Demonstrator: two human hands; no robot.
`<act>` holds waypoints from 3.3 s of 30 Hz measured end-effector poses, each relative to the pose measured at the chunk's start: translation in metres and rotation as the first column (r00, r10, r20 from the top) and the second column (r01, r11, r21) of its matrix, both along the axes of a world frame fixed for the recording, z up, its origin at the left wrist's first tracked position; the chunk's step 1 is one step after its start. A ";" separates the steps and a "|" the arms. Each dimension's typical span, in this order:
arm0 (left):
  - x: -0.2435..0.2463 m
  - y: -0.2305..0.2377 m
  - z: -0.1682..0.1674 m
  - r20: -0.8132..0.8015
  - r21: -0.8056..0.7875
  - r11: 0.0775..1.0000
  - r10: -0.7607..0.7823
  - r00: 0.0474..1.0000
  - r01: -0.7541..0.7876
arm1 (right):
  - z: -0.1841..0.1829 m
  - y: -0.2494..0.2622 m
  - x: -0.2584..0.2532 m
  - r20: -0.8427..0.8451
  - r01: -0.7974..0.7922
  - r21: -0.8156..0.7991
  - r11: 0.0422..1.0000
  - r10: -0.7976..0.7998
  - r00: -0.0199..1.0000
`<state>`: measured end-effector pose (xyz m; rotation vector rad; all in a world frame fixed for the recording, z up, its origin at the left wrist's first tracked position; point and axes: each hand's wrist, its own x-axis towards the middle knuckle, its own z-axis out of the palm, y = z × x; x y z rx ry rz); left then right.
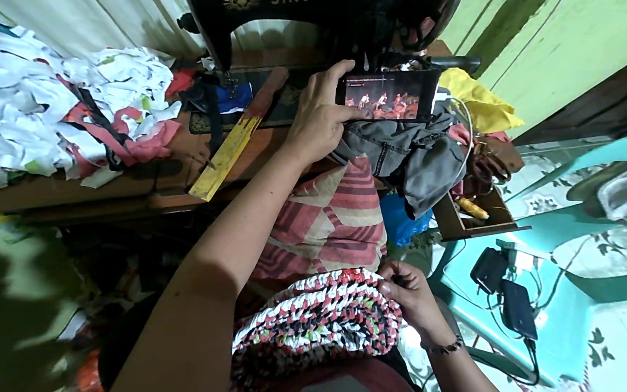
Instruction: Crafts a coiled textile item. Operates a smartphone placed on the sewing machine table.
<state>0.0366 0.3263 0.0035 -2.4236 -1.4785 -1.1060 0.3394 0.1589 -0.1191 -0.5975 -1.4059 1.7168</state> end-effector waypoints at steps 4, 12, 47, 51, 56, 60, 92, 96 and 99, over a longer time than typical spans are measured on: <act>0.000 -0.001 0.001 -0.006 -0.008 1.000 0.005 1.000 -0.005 | 0.000 0.000 0.000 0.001 0.004 0.008 1.000 -0.004 1.000; 0.000 0.000 0.000 -0.008 -0.013 1.000 -0.001 1.000 0.001 | -0.001 0.000 0.000 -0.009 -0.002 0.003 1.000 0.002 1.000; 0.002 0.001 -0.001 -0.016 -0.010 0.998 0.067 0.998 -0.067 | 0.000 0.000 0.000 -0.009 -0.006 -0.006 1.000 0.006 1.000; 0.002 0.000 -0.001 -0.014 -0.020 0.998 0.066 0.998 -0.067 | 0.000 0.000 0.000 -0.010 -0.001 -0.005 1.000 0.001 1.000; 0.001 0.000 -0.001 -0.013 -0.022 0.998 0.057 0.998 -0.057 | 0.000 0.000 0.000 -0.007 0.000 -0.002 1.000 0.000 1.000; 0.001 0.000 -0.001 -0.015 -0.022 0.998 0.055 0.998 -0.055 | 0.000 0.000 0.000 -0.003 0.002 -0.003 1.000 -0.002 1.000; 0.002 -0.001 0.001 -0.013 -0.010 0.998 0.066 0.998 -0.066 | 0.000 0.000 0.000 -0.013 -0.004 0.001 1.000 0.004 1.000; 0.002 -0.001 0.001 -0.014 -0.017 0.997 0.075 0.997 -0.075 | 0.000 0.000 0.000 -0.017 -0.003 -0.003 1.000 0.003 1.000; 0.002 -0.002 0.002 0.002 0.006 0.998 0.062 0.998 -0.062 | 0.000 -0.001 0.000 -0.014 -0.006 -0.003 1.000 0.006 1.000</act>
